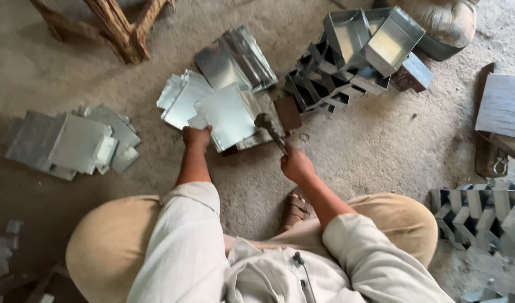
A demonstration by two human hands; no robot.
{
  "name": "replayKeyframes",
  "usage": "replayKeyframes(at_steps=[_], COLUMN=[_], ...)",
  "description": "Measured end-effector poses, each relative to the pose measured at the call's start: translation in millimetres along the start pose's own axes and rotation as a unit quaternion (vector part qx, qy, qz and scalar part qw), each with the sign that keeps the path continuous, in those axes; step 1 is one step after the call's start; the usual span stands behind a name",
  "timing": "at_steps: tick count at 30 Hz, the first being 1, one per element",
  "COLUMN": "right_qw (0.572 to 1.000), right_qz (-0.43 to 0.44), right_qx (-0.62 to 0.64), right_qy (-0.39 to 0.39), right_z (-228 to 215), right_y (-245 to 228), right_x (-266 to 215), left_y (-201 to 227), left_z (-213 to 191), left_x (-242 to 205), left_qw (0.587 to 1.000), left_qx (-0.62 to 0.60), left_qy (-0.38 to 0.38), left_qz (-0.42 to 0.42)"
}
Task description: The person sits on the floor and repeatedly hammers flat metal sheets placed on a small block. They pick up sheets from a pile, position them, strike them with a hammer, and then move them to a separate stack.
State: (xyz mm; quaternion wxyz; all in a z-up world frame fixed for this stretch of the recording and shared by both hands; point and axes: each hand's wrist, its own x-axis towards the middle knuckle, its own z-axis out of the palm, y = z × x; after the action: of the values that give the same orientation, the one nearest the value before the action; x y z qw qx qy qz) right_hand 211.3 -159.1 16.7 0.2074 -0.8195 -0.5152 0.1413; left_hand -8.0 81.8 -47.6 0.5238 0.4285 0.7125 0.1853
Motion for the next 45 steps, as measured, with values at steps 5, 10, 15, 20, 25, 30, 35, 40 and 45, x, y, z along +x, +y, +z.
replayKeyframes(at_steps=[5,10,15,20,25,30,35,40,45], right_qw=[0.97,0.965,0.991,0.927,0.782,0.996,0.983,0.872,0.915], right_qz=[-0.046,-0.081,-0.052,-0.128,-0.248,-0.062,-0.055,-0.174,-0.15], right_qx=[0.173,0.146,-0.032,0.171,0.393,-0.068,0.105,0.304,0.24], right_qy=[0.166,0.2,0.116,0.307,0.415,0.02,0.142,0.342,0.289], right_z=[-39.9,-7.0,14.6,-59.3,-57.4,3.3,-31.8,-81.4,1.7], right_y=[-9.8,10.9,21.0,-14.4,-5.6,39.3,-3.3,-10.5,21.9], right_x=[2.9,1.2,0.5,19.1,33.0,-3.7,5.0,22.9,15.7], left_y=[-6.5,-3.0,-2.6,-16.1,5.6,-1.3,2.2,9.1,4.0], left_z=[1.1,0.7,0.8,11.6,10.1,17.6,18.1,14.6,14.4], left_x=[0.0,3.8,10.9,5.3,-21.9,-11.8,-6.8,-29.9,-30.3], left_qw=[0.999,0.999,0.998,0.996,0.996,0.996,0.986,0.98,0.977], left_qx=[0.025,0.038,0.056,0.082,0.072,0.065,0.161,0.193,0.205], left_qy=[-0.027,-0.003,-0.021,-0.034,-0.028,-0.025,-0.014,-0.024,-0.022], left_qz=[-0.025,0.019,0.009,0.022,0.035,0.062,0.051,0.033,0.049])
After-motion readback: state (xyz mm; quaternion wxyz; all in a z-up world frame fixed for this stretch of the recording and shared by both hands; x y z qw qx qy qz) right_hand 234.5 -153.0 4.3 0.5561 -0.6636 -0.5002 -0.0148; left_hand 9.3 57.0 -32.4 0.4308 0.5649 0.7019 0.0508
